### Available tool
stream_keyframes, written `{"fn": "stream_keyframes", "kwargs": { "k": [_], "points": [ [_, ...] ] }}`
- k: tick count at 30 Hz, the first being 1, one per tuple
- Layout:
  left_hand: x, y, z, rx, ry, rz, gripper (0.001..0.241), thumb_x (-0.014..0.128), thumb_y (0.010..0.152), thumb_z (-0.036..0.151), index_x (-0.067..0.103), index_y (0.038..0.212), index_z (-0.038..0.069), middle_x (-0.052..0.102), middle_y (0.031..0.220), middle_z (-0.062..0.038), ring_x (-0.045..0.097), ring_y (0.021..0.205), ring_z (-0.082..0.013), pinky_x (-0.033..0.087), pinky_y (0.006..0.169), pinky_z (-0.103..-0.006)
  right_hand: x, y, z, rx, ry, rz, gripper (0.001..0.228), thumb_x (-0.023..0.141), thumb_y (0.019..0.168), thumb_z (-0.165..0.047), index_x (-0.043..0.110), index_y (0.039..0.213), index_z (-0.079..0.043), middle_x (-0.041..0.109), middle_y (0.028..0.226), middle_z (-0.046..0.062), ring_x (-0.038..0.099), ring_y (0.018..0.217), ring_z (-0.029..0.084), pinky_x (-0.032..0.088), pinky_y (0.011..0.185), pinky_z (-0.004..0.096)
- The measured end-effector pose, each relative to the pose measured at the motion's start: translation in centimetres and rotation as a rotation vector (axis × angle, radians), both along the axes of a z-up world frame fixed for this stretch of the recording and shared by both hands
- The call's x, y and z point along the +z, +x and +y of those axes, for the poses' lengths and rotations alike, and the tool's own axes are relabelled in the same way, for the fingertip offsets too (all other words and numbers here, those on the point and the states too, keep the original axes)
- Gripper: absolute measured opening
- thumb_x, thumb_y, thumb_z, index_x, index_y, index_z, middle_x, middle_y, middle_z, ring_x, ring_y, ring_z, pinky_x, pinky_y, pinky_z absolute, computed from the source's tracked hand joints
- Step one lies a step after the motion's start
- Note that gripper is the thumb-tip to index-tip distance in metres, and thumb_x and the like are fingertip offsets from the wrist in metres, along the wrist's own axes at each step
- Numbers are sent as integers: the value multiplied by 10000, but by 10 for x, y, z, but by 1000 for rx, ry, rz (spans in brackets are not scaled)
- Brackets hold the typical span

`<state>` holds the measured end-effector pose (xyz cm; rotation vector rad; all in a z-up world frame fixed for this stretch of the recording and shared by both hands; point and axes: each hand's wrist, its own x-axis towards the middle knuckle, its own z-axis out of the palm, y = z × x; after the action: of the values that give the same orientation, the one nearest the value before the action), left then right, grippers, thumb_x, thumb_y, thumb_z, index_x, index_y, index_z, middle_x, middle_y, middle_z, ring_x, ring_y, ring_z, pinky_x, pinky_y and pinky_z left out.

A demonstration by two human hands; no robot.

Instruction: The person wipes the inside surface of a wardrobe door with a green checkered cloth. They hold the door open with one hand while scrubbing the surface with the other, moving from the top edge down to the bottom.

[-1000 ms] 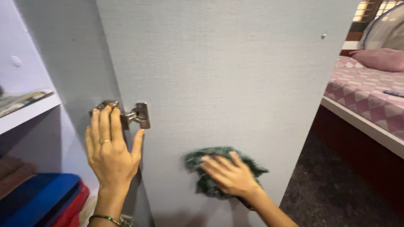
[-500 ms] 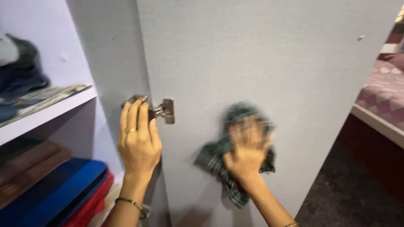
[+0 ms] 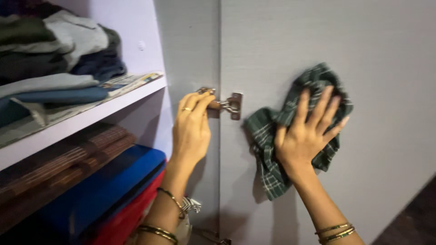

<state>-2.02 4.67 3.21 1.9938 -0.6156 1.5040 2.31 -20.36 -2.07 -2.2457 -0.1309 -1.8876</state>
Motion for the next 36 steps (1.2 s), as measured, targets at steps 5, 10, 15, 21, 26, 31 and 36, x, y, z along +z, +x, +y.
{"fn": "stream_keyframes", "kwargs": {
  "k": [5,10,15,21,26,31,36],
  "points": [
    [-5,4,-5,1,-57,-32,297,526,954,-27,670,1213,0,667,1267,-157,563,1283,-378,464,1109,-452,-53,-11,39,19,-617,123,760,698,803,-449,529,1514,-238,411,1620,130,463,1380,315,202,1157,707],
    [-10,1,-5,5,-31,-66,327,506,961,-21,640,1259,-21,640,1294,-175,544,1313,-396,452,1129,-463,-107,-14,44,131,-818,130,713,696,832,-441,521,1507,-290,457,1587,8,523,1311,199,256,1156,645],
    [-26,17,-6,19,-42,-142,301,505,1010,15,632,1282,-5,635,1319,-161,539,1333,-382,435,1156,-465,-128,0,43,108,-550,133,740,698,770,-427,547,1475,-261,498,1568,39,506,1327,266,178,1172,664],
    [-42,27,-19,90,-77,-268,326,488,1015,43,614,1315,15,626,1374,-142,533,1369,-363,403,1187,-470,-179,9,49,196,-244,74,648,692,799,-421,554,1373,-154,495,1594,50,464,1434,306,87,1225,694],
    [-74,10,-29,48,-225,-197,462,449,995,13,570,1440,35,498,1550,-173,445,1475,-376,342,1219,-465,-225,-7,11,94,-319,-14,607,686,878,-399,600,1460,-248,503,1574,92,481,1397,360,107,1174,693],
    [-139,-17,-17,-34,-564,-21,533,498,940,35,492,1472,14,384,1611,-199,378,1489,-360,265,1216,-445,-211,-15,11,-84,-331,23,680,589,822,-107,579,1453,-363,478,1585,-11,461,1408,334,163,1217,650],
    [-155,-13,30,-138,-701,175,466,487,997,169,519,1440,30,512,1534,-143,451,1443,-283,308,1192,-381,-151,-21,56,200,-761,5,672,557,770,-145,542,1441,-142,404,1591,101,381,1431,316,211,1160,587]
  ]
}}
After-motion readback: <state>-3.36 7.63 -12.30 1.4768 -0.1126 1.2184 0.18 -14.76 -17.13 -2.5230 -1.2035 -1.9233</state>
